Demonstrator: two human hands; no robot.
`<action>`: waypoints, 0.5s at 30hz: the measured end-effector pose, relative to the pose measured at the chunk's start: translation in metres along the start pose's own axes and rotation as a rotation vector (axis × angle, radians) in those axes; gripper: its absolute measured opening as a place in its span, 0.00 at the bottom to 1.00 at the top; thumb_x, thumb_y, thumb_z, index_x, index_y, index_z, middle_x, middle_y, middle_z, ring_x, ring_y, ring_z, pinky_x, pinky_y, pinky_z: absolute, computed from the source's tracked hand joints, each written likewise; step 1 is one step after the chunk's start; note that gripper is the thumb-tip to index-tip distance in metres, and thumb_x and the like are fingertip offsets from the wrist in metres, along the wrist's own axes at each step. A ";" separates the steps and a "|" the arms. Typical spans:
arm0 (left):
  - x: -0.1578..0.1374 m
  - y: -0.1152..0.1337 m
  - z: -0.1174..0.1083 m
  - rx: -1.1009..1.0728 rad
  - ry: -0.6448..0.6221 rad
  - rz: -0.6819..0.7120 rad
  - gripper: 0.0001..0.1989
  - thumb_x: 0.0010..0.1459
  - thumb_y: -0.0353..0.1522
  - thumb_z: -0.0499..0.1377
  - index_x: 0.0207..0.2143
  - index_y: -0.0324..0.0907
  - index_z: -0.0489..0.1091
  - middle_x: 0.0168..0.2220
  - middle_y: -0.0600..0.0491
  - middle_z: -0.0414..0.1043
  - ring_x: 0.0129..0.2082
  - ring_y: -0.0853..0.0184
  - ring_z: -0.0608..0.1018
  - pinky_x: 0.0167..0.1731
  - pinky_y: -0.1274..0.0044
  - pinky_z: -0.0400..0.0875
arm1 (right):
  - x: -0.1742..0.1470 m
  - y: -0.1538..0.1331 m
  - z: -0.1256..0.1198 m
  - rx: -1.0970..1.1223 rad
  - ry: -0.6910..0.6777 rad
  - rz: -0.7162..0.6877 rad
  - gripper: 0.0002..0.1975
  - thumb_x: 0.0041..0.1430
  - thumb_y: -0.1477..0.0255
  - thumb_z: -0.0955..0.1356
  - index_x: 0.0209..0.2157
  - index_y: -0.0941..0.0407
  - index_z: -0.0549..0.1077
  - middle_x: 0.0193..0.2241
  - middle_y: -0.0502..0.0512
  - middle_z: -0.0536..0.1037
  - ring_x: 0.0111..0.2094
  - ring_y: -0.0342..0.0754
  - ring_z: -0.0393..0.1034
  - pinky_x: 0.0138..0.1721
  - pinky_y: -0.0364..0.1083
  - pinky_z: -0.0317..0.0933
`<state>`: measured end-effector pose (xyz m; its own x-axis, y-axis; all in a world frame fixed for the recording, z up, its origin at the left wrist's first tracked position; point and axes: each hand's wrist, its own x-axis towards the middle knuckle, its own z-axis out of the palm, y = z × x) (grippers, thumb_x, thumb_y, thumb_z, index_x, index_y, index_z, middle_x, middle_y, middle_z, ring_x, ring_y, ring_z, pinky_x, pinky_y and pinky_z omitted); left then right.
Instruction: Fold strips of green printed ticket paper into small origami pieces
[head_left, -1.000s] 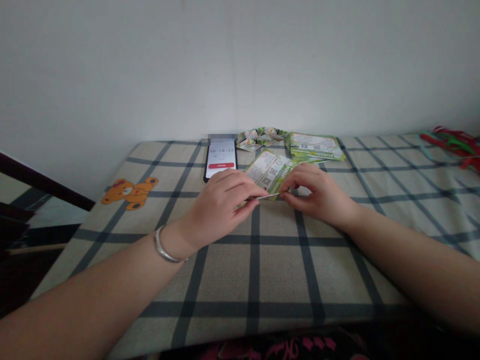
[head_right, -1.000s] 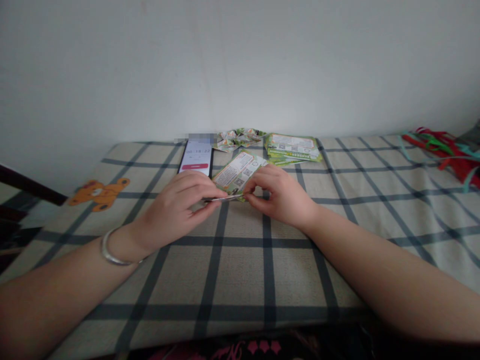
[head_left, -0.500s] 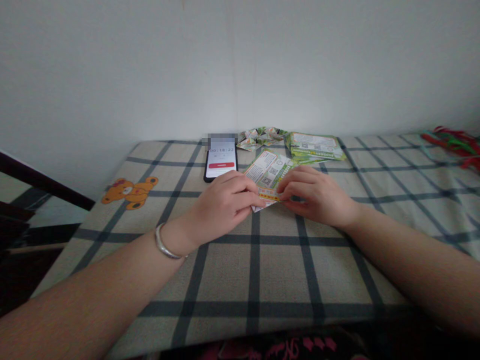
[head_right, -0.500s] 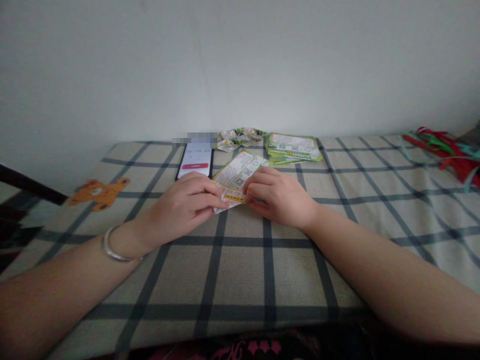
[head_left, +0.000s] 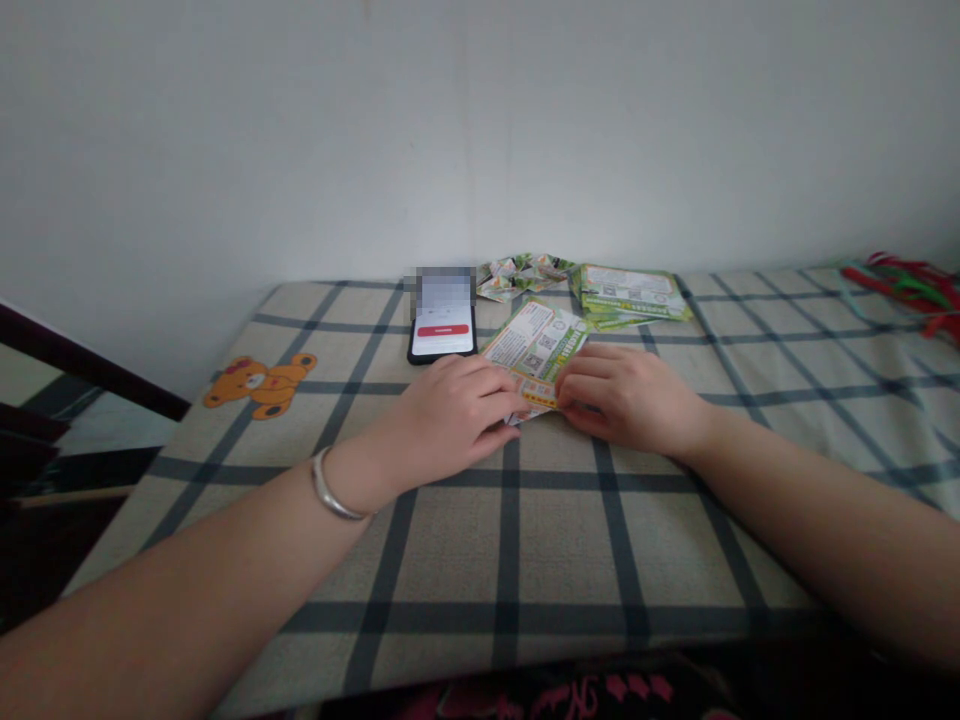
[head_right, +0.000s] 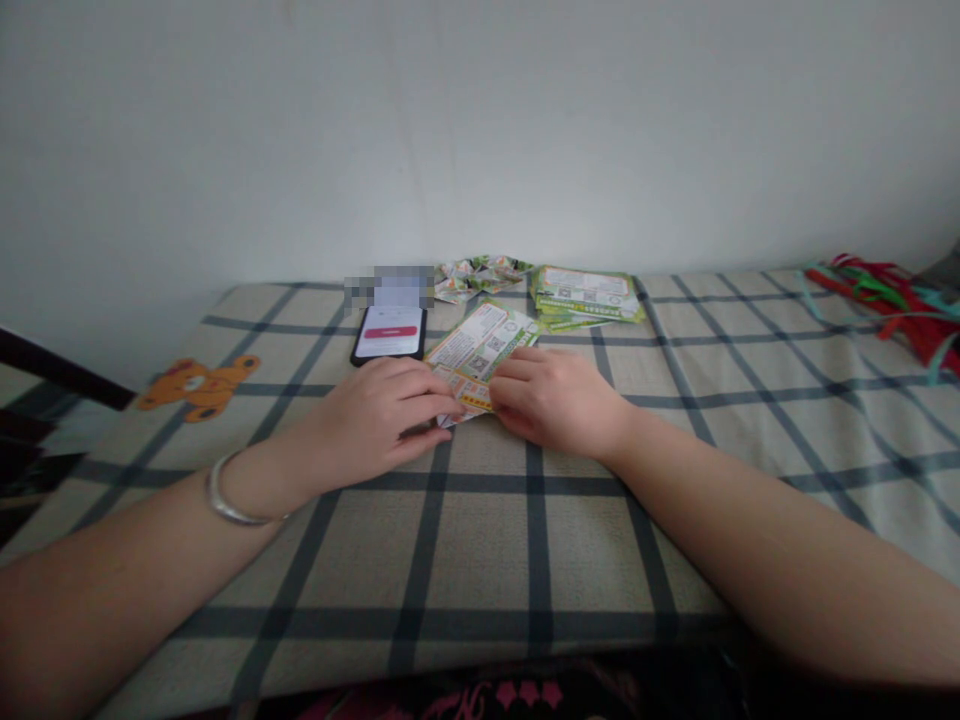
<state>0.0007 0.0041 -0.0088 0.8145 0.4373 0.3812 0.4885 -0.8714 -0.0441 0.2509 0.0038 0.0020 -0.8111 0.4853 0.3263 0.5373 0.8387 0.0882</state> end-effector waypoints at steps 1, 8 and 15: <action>0.000 0.001 0.000 0.013 -0.003 -0.005 0.09 0.60 0.34 0.60 0.43 0.43 0.75 0.44 0.50 0.75 0.44 0.59 0.73 0.45 0.66 0.70 | 0.000 0.000 0.000 -0.007 0.000 -0.011 0.05 0.60 0.73 0.65 0.31 0.57 0.72 0.30 0.54 0.74 0.34 0.48 0.65 0.36 0.46 0.58; 0.002 0.004 -0.002 0.116 -0.012 0.011 0.08 0.61 0.33 0.58 0.39 0.41 0.74 0.39 0.50 0.75 0.40 0.60 0.74 0.41 0.68 0.69 | 0.001 -0.003 0.001 0.045 0.031 -0.072 0.08 0.64 0.71 0.64 0.34 0.57 0.74 0.31 0.55 0.76 0.36 0.48 0.68 0.37 0.46 0.60; 0.001 0.001 0.001 0.156 -0.017 0.047 0.09 0.64 0.34 0.56 0.40 0.41 0.74 0.36 0.51 0.76 0.38 0.63 0.75 0.38 0.70 0.68 | 0.002 -0.010 0.000 0.089 0.091 -0.117 0.10 0.66 0.68 0.63 0.36 0.57 0.75 0.33 0.55 0.79 0.37 0.49 0.71 0.39 0.47 0.64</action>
<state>0.0025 0.0035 -0.0092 0.8425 0.4014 0.3594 0.4910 -0.8466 -0.2054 0.2436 -0.0033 0.0019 -0.8405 0.3618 0.4032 0.4145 0.9087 0.0487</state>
